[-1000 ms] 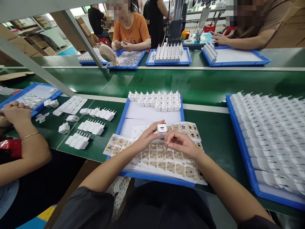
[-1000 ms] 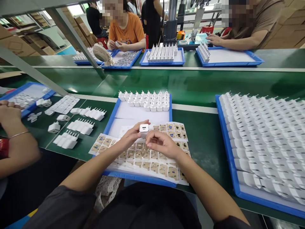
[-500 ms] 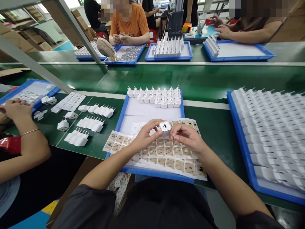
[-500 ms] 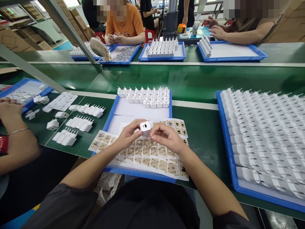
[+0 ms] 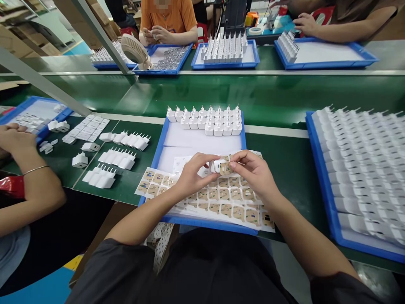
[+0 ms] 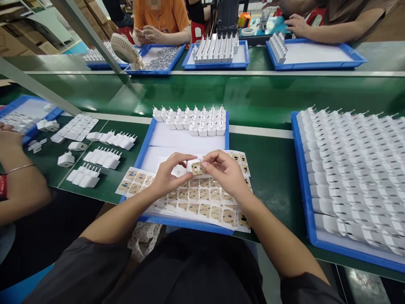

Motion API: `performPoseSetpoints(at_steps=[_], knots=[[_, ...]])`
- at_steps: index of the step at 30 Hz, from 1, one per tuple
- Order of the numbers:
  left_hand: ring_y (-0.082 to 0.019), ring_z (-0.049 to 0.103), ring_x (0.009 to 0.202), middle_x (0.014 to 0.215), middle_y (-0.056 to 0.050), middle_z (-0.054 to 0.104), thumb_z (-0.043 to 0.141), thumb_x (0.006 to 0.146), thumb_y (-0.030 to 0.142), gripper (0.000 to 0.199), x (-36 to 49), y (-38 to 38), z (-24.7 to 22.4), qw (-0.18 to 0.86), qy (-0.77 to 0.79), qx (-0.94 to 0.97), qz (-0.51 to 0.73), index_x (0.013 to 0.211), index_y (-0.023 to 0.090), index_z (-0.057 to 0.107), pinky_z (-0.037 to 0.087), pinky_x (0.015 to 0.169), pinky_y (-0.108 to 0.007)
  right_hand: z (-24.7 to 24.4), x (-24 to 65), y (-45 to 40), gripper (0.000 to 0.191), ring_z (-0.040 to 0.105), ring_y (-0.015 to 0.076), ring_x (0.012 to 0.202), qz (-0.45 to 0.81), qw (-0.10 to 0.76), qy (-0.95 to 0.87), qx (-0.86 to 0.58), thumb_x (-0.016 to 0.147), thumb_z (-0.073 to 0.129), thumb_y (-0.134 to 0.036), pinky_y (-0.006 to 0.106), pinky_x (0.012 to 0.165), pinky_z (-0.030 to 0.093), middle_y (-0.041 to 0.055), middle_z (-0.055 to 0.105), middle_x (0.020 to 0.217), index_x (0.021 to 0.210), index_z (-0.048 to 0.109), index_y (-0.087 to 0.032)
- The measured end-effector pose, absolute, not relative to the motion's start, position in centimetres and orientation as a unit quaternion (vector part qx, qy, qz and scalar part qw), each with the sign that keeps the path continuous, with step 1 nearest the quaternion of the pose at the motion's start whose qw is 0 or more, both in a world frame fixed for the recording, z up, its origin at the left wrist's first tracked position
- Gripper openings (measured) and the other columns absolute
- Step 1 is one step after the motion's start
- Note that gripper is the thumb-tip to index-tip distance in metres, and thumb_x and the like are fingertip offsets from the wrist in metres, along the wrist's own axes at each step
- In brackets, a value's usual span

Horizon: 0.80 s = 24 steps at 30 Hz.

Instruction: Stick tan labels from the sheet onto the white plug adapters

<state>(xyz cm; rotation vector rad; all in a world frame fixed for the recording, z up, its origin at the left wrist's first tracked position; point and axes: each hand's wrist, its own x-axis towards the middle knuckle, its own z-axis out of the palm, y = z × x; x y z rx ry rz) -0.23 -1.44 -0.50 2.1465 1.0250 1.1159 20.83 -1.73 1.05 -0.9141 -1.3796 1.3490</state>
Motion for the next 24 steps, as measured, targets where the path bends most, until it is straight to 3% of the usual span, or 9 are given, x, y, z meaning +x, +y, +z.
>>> performPoseSetpoints(at_steps=[8, 24], knots=[[-0.018, 0.061, 0.09, 0.11, -0.007, 0.071, 0.073, 0.083, 0.028, 0.04, -0.17, -1.5, -0.57, 0.251, 0.367, 0.8, 0.403, 0.121, 0.023, 0.061, 0.055, 0.074, -0.031, 0.8, 20.21, -1.98, 0.012, 0.06, 0.0145, 0.077, 0.54, 0.49, -0.556, -0.398, 0.086, 0.072, -0.031, 0.028, 0.072, 0.05, 0.0007, 0.063, 0.082, 0.088, 0.065, -0.021], [-0.016, 0.06, 0.087, 0.104, -0.005, 0.07, 0.074, 0.083, 0.031, 0.04, -0.07, -1.58, -0.17, 0.236, 0.365, 0.807, 0.4, 0.12, 0.023, 0.061, 0.053, 0.072, -0.028, 1.08, 20.11, -2.07, 0.018, 0.06, 0.0164, 0.078, 0.535, 0.475, -0.561, -0.415, 0.086, 0.072, -0.038, 0.031, 0.074, 0.051, 0.0017, 0.064, 0.082, 0.088, 0.065, -0.021]])
